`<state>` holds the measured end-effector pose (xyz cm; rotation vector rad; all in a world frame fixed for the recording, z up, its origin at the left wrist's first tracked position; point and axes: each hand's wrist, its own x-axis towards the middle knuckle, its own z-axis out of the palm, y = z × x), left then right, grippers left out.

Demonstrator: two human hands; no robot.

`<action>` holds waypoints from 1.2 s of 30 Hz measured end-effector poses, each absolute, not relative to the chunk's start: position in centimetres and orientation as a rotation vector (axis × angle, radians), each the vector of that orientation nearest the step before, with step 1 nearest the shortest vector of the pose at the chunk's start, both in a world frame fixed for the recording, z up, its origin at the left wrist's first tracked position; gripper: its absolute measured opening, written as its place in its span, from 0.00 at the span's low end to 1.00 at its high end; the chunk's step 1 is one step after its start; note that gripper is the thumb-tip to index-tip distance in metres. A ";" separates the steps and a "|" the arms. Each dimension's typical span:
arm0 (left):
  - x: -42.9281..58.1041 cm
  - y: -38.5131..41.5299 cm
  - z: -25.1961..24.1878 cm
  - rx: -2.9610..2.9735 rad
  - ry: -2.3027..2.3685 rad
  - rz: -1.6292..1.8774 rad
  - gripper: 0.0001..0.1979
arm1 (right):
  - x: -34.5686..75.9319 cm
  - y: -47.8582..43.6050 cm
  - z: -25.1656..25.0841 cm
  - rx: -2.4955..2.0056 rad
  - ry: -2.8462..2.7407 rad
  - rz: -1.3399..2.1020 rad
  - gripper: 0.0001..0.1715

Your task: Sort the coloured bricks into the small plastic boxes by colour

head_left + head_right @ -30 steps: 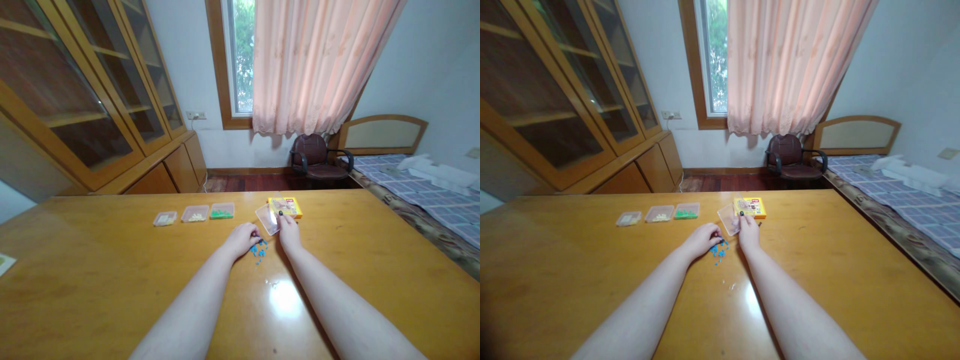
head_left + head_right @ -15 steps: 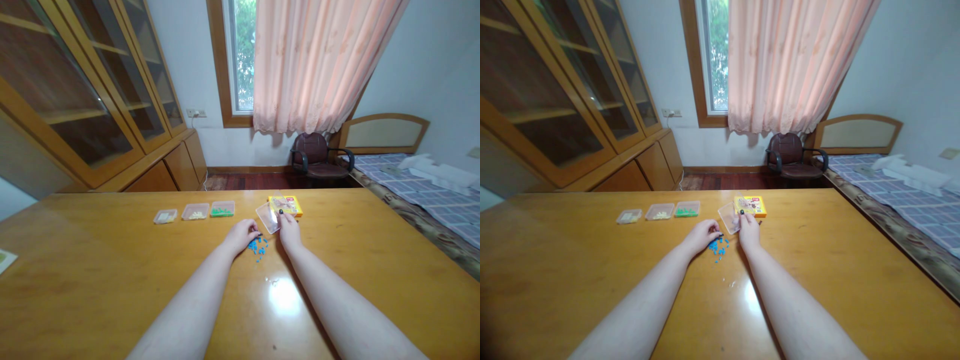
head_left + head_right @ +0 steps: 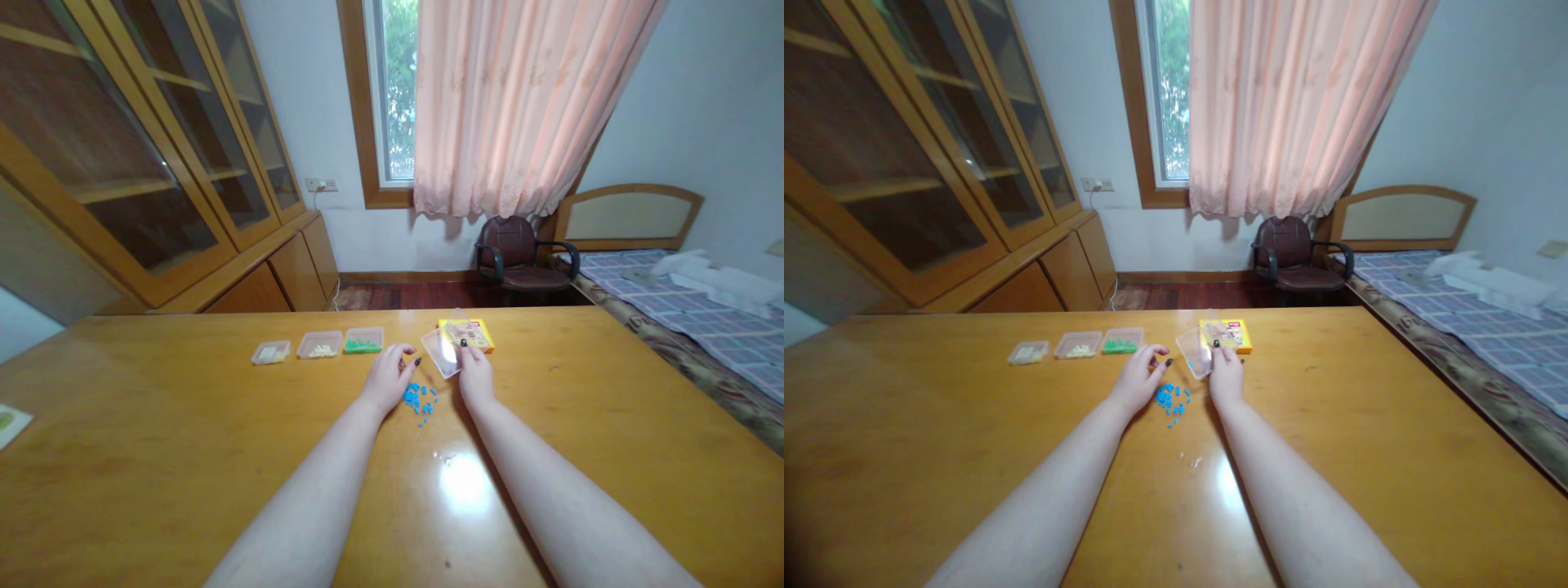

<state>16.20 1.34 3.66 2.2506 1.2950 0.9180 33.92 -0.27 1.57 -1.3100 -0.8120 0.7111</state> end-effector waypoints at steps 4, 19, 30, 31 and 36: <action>16.4 0.2 2.8 2.422 1.198 0.529 0.35 | 34.7 0.1 1.2 -1.293 -0.663 0.642 0.16; 16.7 0.6 2.5 2.546 1.048 0.297 0.31 | 34.2 0.0 1.2 -1.209 -0.703 0.700 0.19; 18.2 -1.1 1.5 2.729 1.104 -0.032 0.37 | 34.1 -0.2 1.7 -1.242 -0.718 0.673 0.17; 18.0 -0.8 1.4 2.716 1.154 -0.014 0.37 | 34.2 -0.2 1.6 -1.242 -0.715 0.680 0.17; 17.2 0.6 1.2 2.615 1.271 0.155 0.35 | 34.2 0.0 1.2 -1.227 -0.699 0.706 0.18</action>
